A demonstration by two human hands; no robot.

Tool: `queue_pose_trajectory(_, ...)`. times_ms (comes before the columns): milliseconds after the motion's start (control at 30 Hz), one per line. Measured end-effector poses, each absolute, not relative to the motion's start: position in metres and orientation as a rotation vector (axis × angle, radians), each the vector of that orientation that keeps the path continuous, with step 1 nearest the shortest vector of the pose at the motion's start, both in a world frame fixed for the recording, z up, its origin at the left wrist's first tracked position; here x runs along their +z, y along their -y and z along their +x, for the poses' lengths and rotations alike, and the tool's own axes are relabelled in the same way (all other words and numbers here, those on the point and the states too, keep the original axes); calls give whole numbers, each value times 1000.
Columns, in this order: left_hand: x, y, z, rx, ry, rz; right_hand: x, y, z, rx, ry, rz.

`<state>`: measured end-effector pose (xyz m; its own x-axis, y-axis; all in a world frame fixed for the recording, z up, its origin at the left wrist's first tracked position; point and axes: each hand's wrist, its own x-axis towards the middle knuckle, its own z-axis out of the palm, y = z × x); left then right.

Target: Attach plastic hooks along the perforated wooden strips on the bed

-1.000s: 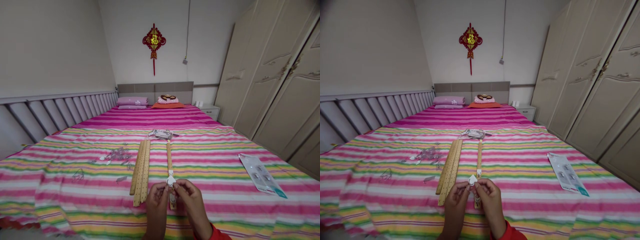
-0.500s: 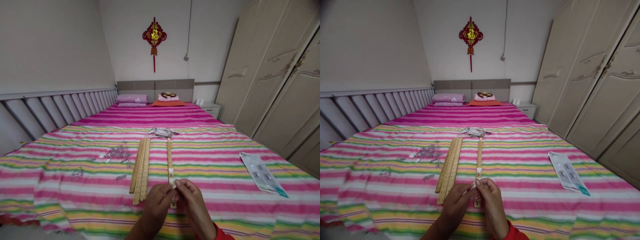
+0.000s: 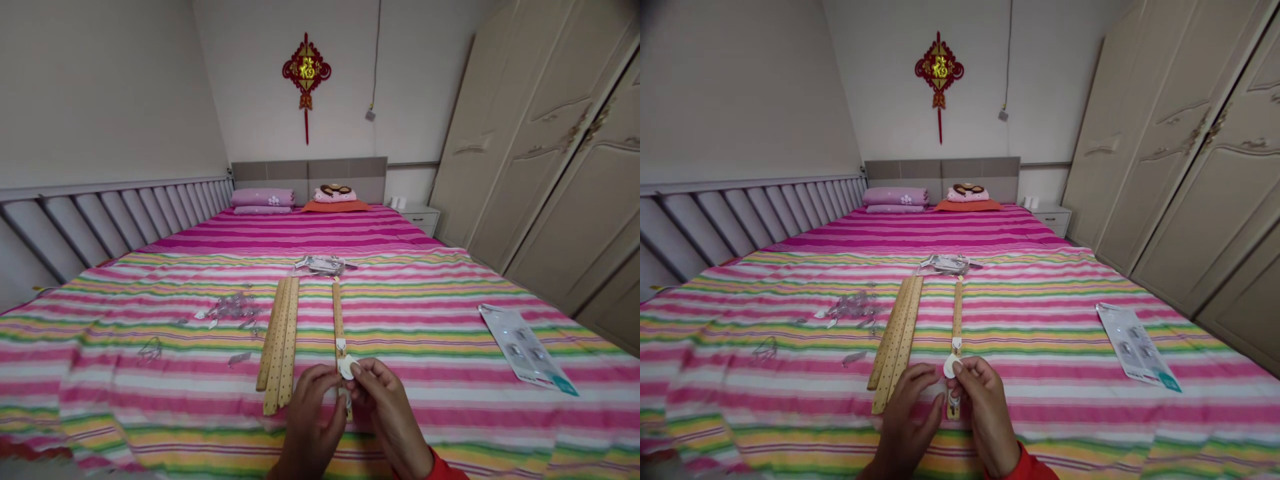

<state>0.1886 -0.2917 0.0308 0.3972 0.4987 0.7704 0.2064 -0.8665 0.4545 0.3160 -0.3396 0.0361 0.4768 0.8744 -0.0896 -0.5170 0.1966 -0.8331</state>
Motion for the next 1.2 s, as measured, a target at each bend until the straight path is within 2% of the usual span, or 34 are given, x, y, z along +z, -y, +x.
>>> queue_pose_trajectory(467, 30, 289, 197, 1275, -785, 1946, 32, 340, 306, 972, 691, -1043)
queue_pose_trajectory(967, 35, 280, 188, 1305, -849, 1981, 34, 342, 317, 1057, 731, -1018)
queue_pose_trajectory(1200, 35, 282, 184, 1213, -678, 2123, 51, 348, 330, 965, 721, -1101)
